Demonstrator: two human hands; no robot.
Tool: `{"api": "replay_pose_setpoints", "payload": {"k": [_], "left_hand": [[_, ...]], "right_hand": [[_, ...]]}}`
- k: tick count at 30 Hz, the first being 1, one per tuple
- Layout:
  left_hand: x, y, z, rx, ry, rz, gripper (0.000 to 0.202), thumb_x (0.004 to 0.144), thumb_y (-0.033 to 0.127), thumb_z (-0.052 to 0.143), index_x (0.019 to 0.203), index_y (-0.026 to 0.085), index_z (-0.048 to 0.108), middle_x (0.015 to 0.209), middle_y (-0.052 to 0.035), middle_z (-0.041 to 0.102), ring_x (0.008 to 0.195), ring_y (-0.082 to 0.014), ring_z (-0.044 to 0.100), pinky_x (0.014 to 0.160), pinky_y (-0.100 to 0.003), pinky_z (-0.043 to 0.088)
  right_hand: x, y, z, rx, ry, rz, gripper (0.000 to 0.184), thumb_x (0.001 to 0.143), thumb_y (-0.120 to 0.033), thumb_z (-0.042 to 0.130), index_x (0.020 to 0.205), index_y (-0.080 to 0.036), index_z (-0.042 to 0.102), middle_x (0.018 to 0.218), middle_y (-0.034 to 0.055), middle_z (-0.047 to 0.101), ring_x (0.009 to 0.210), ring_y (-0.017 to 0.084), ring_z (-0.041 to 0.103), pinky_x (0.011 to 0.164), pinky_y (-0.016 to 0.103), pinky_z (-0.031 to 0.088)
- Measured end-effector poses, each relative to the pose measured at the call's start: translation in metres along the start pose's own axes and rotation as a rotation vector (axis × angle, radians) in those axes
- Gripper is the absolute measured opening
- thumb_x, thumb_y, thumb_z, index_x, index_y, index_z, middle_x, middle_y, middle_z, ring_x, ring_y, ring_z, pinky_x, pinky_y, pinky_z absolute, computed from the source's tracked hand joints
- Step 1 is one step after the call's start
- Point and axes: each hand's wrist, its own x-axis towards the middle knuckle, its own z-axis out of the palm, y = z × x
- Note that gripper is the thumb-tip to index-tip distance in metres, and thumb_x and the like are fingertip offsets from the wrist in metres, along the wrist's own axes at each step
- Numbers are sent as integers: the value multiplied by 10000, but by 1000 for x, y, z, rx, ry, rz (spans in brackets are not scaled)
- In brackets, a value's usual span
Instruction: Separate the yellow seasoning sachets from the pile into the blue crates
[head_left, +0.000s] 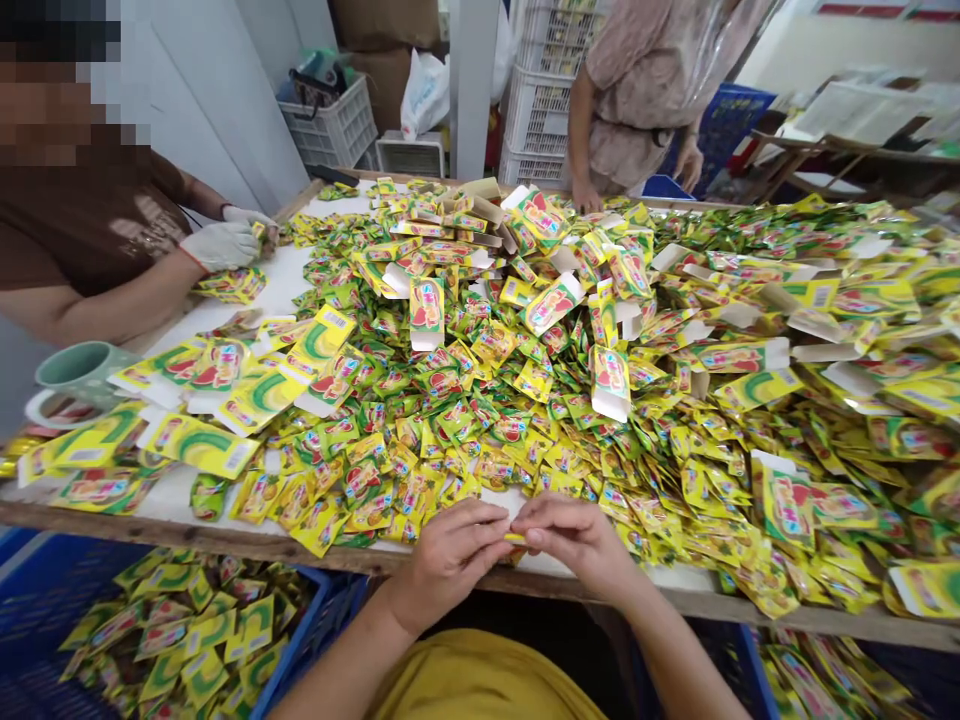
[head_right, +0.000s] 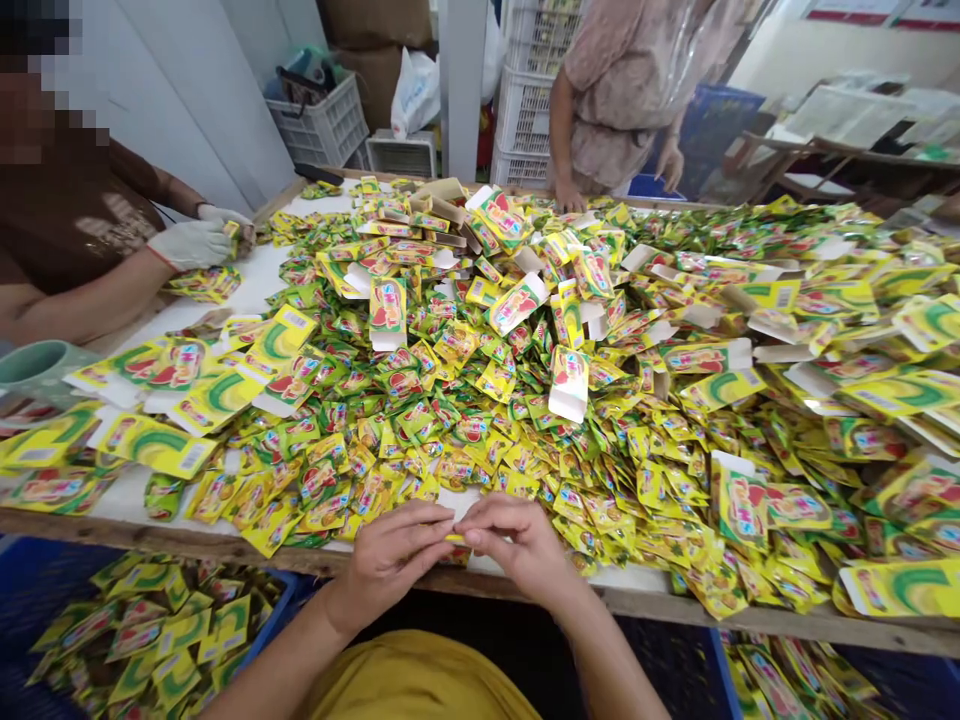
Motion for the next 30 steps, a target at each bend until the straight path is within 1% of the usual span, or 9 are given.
{"api": "replay_pose_setpoints", "payload": {"k": [5,8,11,17,20,22,24,26,30], "left_hand": [[3,2,-1,66,-154,27,451,827,92,628,1252,236,582,1012,-101,639,935,-177,604,823,-326,516],[3,1,-4,80,-195,54,450,837,131,631,1266,248,562,1049,-101,622,952,-172,602,819,-301,513],[0,3,-7,111,-232,23,397,876,131,569,1251,261,564,1089,-98,616,984,-166,598,841,-281,501],[-3,3,-6,195,-394,-34,416,923,108,425,1304,236,533,1000,-111,614,901,-177,595,782,-284,498],[2,4,-1,104,-354,-95,415,929,117,427,1299,261,549,985,-99,617,866,-159,602,774,-267,500],[4,9,-4,21,-245,-143,397,925,137,455,1286,263,565,1020,-99,627,909,-160,612,806,-265,505],[-1,17,-20,-9,-102,-248,361,909,185,509,1247,273,601,1055,-92,651,968,-176,621,852,-280,510],[-21,23,-51,46,-75,-424,320,875,265,573,1181,319,649,1087,-66,685,1031,-207,627,901,-314,509],[-105,16,-131,245,-387,-865,277,748,424,656,1017,416,721,1093,21,728,1094,-290,631,939,-405,505]], "right_hand": [[73,-1,-20,-638,81,-63,167,860,-129,556,892,-186,710,934,74,690,894,183,623,848,324,482],[115,3,-15,-771,36,-30,252,736,-29,635,945,-155,700,989,104,681,999,231,583,935,355,420],[134,6,-8,-801,21,24,324,650,10,671,941,-131,685,901,108,681,954,252,580,881,353,425],[109,-11,-38,-716,36,112,192,731,-185,690,918,-187,646,804,3,640,699,146,567,676,266,458],[68,-22,-47,-296,215,251,252,729,-371,703,826,-195,552,690,-33,562,573,124,525,503,242,466],[36,-19,-37,30,394,372,370,654,-419,763,805,-205,501,688,-35,551,585,141,553,461,257,503],[10,-5,-17,186,637,419,420,611,-431,794,787,-209,483,702,-36,553,612,149,581,503,296,554],[-5,14,3,195,800,448,459,582,-472,798,765,-217,462,662,-49,540,596,156,594,515,318,567],[-10,42,22,76,873,533,454,596,-527,774,717,-220,463,559,-51,532,461,156,560,422,291,492]]}}
